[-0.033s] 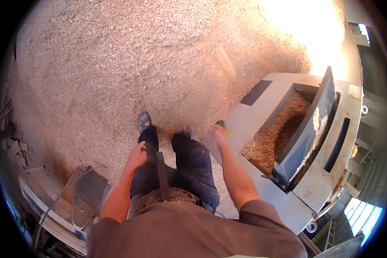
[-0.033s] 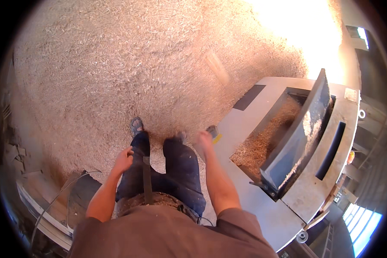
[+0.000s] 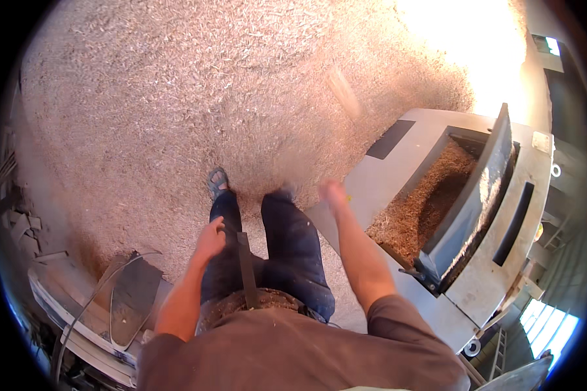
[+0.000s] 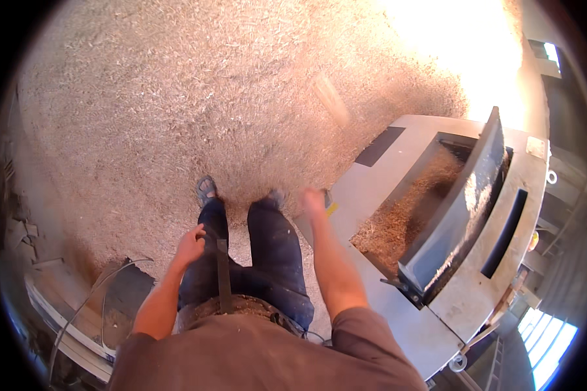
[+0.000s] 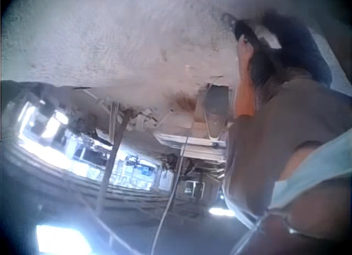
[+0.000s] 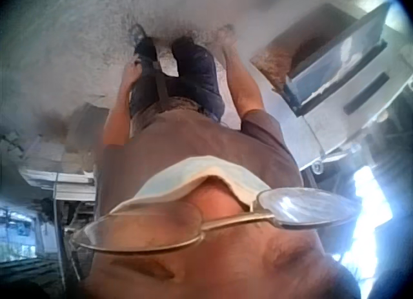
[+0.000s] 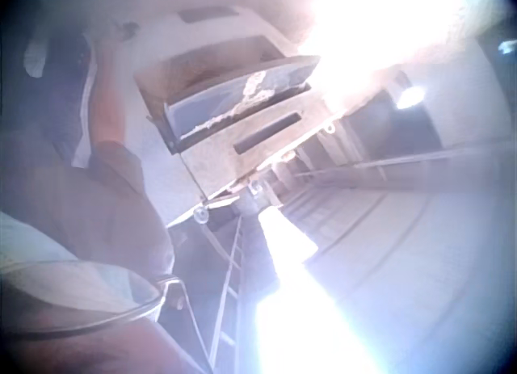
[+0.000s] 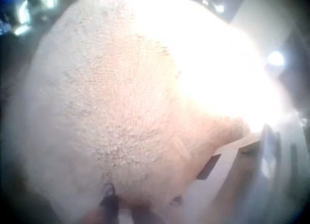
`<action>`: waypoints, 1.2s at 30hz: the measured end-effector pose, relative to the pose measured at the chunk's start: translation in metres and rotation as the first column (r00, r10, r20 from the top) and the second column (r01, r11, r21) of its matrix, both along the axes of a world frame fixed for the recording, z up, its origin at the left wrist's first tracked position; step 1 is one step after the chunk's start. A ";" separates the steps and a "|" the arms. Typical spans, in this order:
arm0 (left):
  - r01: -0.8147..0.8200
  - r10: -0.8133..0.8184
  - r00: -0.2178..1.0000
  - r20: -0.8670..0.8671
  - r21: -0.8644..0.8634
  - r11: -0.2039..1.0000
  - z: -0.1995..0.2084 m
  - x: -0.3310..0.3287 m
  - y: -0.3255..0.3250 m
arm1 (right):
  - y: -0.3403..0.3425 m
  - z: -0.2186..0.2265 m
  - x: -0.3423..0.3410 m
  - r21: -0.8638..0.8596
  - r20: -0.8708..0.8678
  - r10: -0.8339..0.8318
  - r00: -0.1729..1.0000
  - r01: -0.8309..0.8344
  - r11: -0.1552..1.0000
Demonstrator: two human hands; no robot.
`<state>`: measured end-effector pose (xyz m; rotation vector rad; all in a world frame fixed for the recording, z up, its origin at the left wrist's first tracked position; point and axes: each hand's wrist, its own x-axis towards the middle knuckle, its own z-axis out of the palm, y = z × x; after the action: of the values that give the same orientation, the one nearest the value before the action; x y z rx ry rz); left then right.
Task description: The person feeds wooden planks through a planer to smooth the surfaces, then moves to a table saw to cut the planks to length. The person handles the wood by hand, stacks the processed pieces, and uses a pencil to mark measurements.
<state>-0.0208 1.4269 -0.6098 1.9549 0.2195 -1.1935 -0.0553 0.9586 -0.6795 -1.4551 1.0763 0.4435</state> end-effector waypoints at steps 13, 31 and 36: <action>0.220 -0.371 0.895 0.249 0.477 0.851 -0.060 0.024 -0.069 | -0.155 -0.262 0.346 0.212 0.385 -0.496 0.778 0.449 0.868; 0.204 -0.472 0.778 0.415 0.544 0.814 -0.084 0.046 -0.088 | -0.223 -0.291 0.334 0.027 0.419 -0.856 0.304 0.938 0.346; 0.217 -0.436 0.790 0.431 0.469 0.856 -0.073 0.020 -0.077 | -0.208 -0.243 0.193 -0.187 0.309 -0.781 0.543 0.840 0.510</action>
<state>-0.0005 1.3496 -0.6829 2.6940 -0.2047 -0.8044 0.1374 0.7505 -0.9223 -1.0336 1.5859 -0.5837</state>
